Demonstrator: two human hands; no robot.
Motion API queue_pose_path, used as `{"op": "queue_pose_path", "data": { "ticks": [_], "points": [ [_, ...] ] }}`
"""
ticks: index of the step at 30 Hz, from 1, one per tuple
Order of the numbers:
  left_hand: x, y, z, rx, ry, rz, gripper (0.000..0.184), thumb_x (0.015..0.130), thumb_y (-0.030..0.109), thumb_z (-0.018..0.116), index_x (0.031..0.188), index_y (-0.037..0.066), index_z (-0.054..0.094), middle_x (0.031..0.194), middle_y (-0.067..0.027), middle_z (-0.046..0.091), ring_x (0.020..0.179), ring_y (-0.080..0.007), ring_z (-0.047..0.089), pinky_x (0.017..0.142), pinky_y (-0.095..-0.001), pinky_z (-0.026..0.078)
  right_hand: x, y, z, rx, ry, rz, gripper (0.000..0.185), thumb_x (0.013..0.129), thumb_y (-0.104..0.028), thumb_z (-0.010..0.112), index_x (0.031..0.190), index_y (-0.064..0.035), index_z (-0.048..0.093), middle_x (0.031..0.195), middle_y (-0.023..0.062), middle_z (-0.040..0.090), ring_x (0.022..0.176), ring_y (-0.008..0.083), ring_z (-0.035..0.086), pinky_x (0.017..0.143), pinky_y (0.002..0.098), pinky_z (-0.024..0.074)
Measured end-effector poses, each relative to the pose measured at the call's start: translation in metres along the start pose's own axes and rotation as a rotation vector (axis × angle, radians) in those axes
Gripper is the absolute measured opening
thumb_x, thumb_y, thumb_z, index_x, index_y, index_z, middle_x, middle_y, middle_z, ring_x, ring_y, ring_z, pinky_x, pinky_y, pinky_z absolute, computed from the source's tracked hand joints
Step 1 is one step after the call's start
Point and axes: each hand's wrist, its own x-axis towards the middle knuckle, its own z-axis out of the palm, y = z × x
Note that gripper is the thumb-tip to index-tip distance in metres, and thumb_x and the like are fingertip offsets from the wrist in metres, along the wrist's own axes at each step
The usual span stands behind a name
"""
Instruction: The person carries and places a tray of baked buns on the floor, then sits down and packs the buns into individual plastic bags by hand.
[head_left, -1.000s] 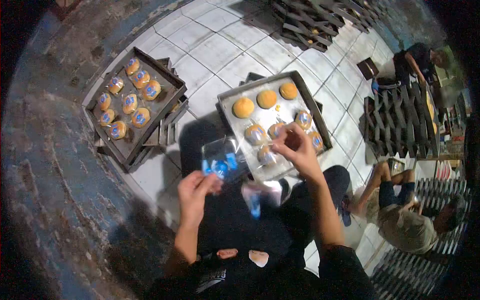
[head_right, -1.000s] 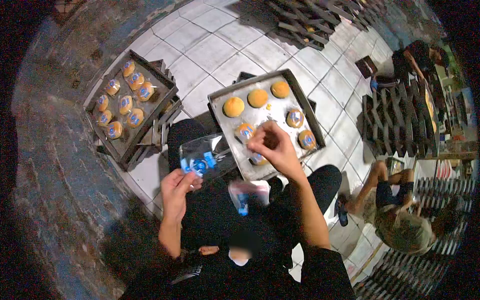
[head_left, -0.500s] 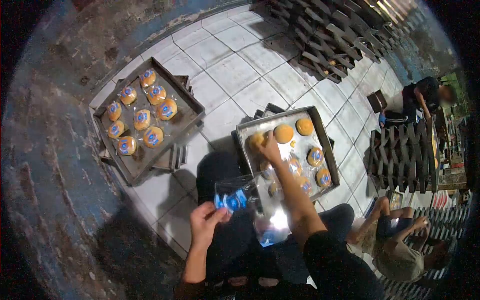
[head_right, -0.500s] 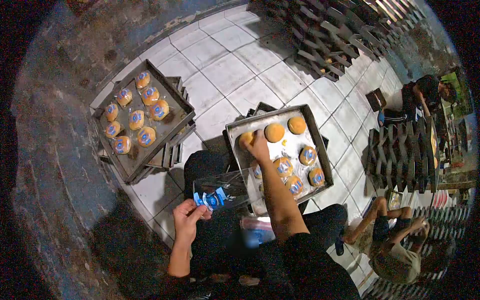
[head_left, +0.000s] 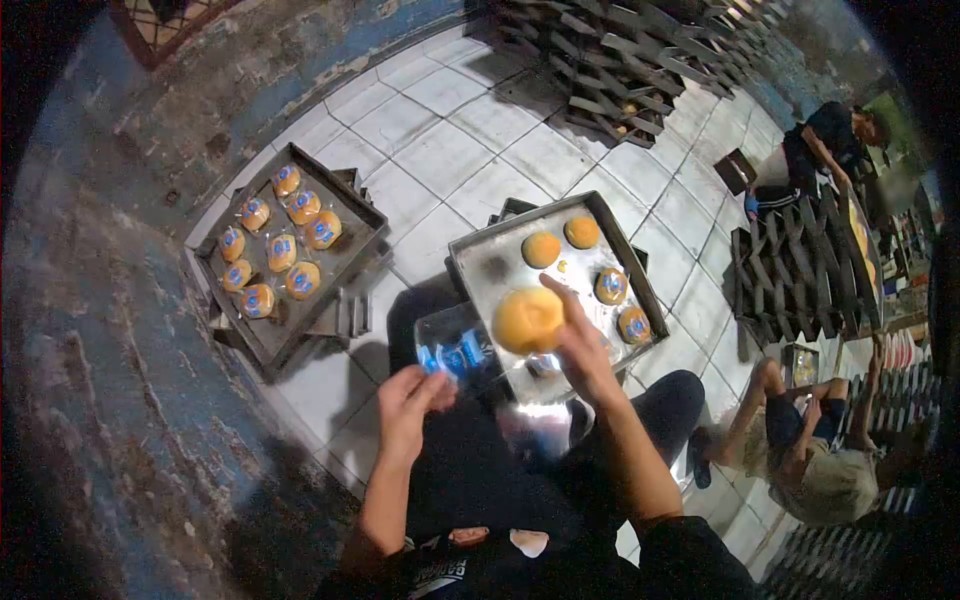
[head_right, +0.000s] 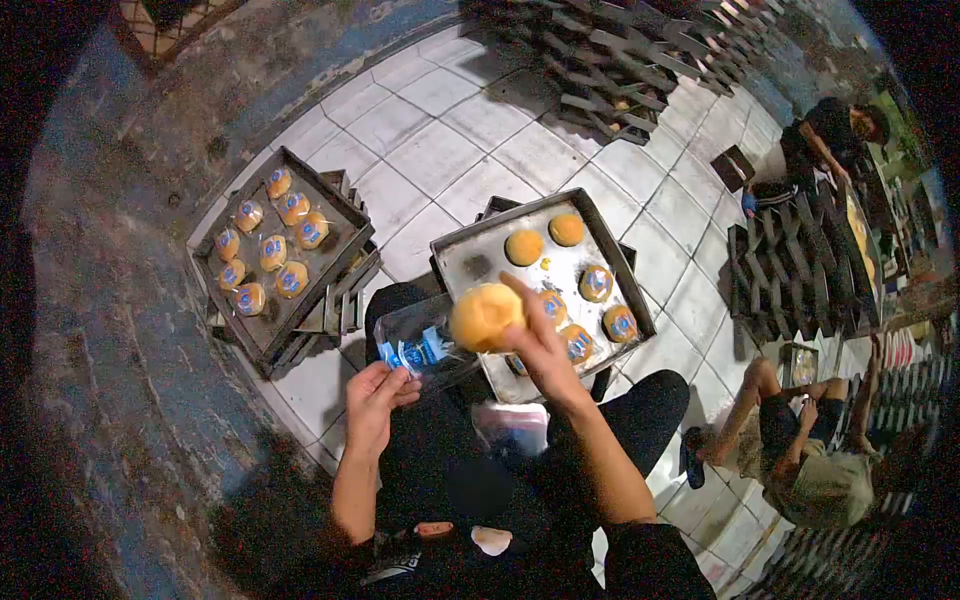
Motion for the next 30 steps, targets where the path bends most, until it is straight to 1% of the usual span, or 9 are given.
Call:
{"op": "queue_pose_path", "data": {
  "ticks": [1, 3, 6, 13, 20, 25, 27, 28, 30],
  "points": [
    [-0.005, -0.002, 0.003, 0.018, -0.067, -0.023, 0.018, 0.099, 0.015, 0.073, 0.11, 0.001, 0.069, 0.099, -0.0093, 0.076, 0.088, -0.0169, 0.074, 0.078, -0.0308, 0.061, -0.012, -0.008, 0.006, -0.413, -0.044, -0.099, 0.077, 0.097, -0.014, 0.077, 0.161, -0.0011, 0.035, 0.147, 0.0133, 0.053, 0.138, 0.0204, 0.051, 0.115, 0.0386, 0.0433],
    [-0.019, 0.003, 0.006, 0.044, -0.132, -0.054, 0.027, 0.099, 0.014, 0.074, 0.122, 0.001, 0.067, 0.104, -0.0091, 0.076, 0.09, -0.0166, 0.075, 0.08, -0.0312, 0.062, -0.028, -0.021, 0.004, -0.472, -0.144, -0.042, 0.083, 0.093, -0.014, 0.082, 0.159, -0.0029, 0.034, 0.146, 0.0145, 0.054, 0.137, 0.0213, 0.053, 0.115, 0.0388, 0.0443],
    [-0.03, 0.029, -0.006, 0.072, -0.669, -0.177, 0.084, 0.091, 0.013, 0.082, 0.159, 0.001, 0.034, 0.132, -0.0126, 0.067, 0.118, -0.0203, 0.067, 0.104, -0.0356, 0.054, -0.053, -0.044, -0.008, -0.467, -0.337, 0.079, 0.082, 0.086, -0.019, 0.09, 0.146, -0.0068, 0.036, 0.141, 0.0164, 0.057, 0.128, 0.0233, 0.061, 0.11, 0.0381, 0.0487],
    [-0.039, 0.048, 0.032, 0.439, -1.161, -0.12, 0.062, 0.09, 0.016, 0.086, 0.144, 0.001, 0.057, 0.133, -0.0062, 0.068, 0.121, -0.0134, 0.061, 0.108, -0.0325, 0.048, -0.079, -0.09, 0.02, -0.829, -0.634, -0.064, 0.066, 0.083, -0.032, 0.09, 0.13, 0.0015, 0.06, 0.117, 0.0168, 0.07, 0.108, 0.0321, 0.069, 0.098, 0.0415, 0.0541],
    [-0.051, 0.024, 0.04, 0.382, -1.115, -0.073, 0.06, 0.09, 0.014, 0.086, 0.141, 0.003, 0.057, 0.125, -0.0047, 0.07, 0.116, -0.0136, 0.064, 0.104, -0.0323, 0.051, -0.087, -0.101, 0.04, -0.93, -0.904, -0.111, 0.051, 0.087, -0.04, 0.083, 0.116, 0.0008, 0.074, 0.096, 0.021, 0.074, 0.092, 0.0379, 0.073, 0.085, 0.0441, 0.0571],
    [-0.066, 0.014, 0.057, 0.237, -0.737, 0.038, 0.085, 0.091, 0.006, 0.081, 0.16, 0.007, 0.032, 0.14, -0.011, 0.061, 0.128, -0.0251, 0.061, 0.106, -0.0407, 0.053, -0.081, -0.11, 0.034, -1.389, -0.658, -0.159, 0.024, 0.093, -0.029, 0.076, 0.097, -0.0057, 0.079, 0.091, 0.0151, 0.076, 0.084, 0.0345, 0.075, 0.075, 0.0428, 0.0592],
    [-0.067, 0.007, 0.062, -0.144, -0.257, -0.356, 0.075, 0.102, 0.033, 0.071, 0.163, 0.015, 0.032, 0.141, -0.013, 0.061, 0.131, -0.031, 0.061, 0.104, -0.0513, 0.054, -0.084, -0.093, 0.052, -1.941, -0.537, -0.235, 0.024, 0.095, -0.031, 0.072, 0.099, -0.0079, 0.077, 0.09, 0.0109, 0.076, 0.079, 0.0299, 0.076, 0.064, 0.0437, 0.0595],
    [-0.057, 0.008, 0.055, -0.459, -0.529, -0.47, 0.072, 0.105, 0.059, 0.055, 0.161, 0.019, 0.035, 0.146, -0.0157, 0.058, 0.133, -0.0387, 0.059, 0.1, -0.0657, 0.053, -0.089, -0.078, 0.058, -1.952, -0.525, -0.462, 0.026, 0.096, -0.033, 0.068, 0.105, -0.0094, 0.076, 0.09, 0.0082, 0.076, 0.075, 0.0261, 0.076, 0.057, 0.0427, 0.0591],
    [-0.044, 0.004, 0.065, -0.682, -0.447, -0.455, 0.071, 0.104, 0.062, 0.052, 0.16, 0.02, 0.037, 0.147, -0.0169, 0.057, 0.135, -0.0428, 0.056, 0.1, -0.071, 0.051, -0.104, -0.051, 0.073, -1.906, -0.601, -0.54, 0.032, 0.097, -0.034, 0.068, 0.118, -0.0105, 0.071, 0.098, 0.0097, 0.076, 0.079, 0.0264, 0.076, 0.062, 0.0423, 0.061]
  ]
}}
